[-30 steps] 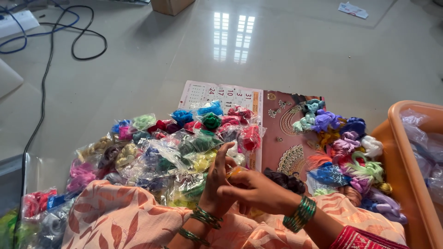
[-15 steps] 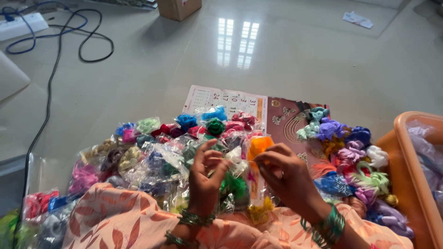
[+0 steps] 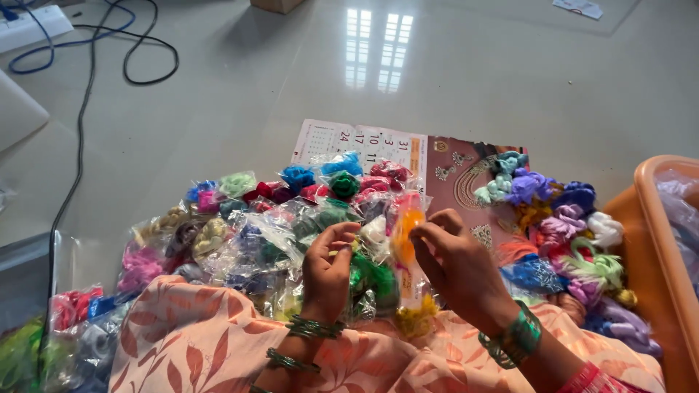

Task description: The person sits on the floor and packs colorful knotted fabric or yarn bundles into small clear plastic bags, one bundle at a time, placing each filled bag with the growing pile of packed bundles on the cloth in front of them.

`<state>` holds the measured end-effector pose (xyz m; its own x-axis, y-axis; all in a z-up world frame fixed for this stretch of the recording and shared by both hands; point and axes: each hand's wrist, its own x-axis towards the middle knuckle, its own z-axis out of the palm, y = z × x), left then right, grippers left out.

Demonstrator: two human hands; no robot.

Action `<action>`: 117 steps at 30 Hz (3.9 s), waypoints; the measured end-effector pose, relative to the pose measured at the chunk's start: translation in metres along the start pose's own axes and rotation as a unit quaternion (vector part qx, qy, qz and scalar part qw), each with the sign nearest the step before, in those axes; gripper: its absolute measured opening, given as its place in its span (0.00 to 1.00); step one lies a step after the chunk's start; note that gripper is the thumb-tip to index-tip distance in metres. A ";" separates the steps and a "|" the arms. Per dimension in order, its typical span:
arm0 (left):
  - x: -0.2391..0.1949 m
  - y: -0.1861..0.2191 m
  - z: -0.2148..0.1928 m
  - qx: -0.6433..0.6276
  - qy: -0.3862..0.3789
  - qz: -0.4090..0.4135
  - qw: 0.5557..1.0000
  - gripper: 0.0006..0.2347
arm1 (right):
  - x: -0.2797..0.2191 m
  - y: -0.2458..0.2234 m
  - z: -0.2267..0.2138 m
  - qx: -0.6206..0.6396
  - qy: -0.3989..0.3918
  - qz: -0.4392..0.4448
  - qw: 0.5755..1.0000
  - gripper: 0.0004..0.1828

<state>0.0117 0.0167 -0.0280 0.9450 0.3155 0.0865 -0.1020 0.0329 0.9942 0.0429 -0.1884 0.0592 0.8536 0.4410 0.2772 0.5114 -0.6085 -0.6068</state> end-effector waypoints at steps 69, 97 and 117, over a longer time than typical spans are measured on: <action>-0.021 0.034 0.011 0.200 -0.211 0.112 0.950 0.12 | -0.007 0.011 0.012 0.010 -0.288 -0.001 0.958 0.11; 0.276 -0.108 -0.082 0.547 0.061 0.106 0.828 0.06 | 0.019 0.081 -0.039 0.242 0.014 0.229 0.943 0.15; 0.076 0.097 -0.059 0.422 -0.259 -0.057 0.867 0.18 | -0.228 0.428 -0.218 0.005 0.316 0.510 0.800 0.15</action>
<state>0.0553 0.1000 0.0710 0.9690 -0.1200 -0.2158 0.0582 -0.7382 0.6721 0.0884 -0.6934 -0.1014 0.7074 -0.7053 -0.0464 -0.4809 -0.4321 -0.7629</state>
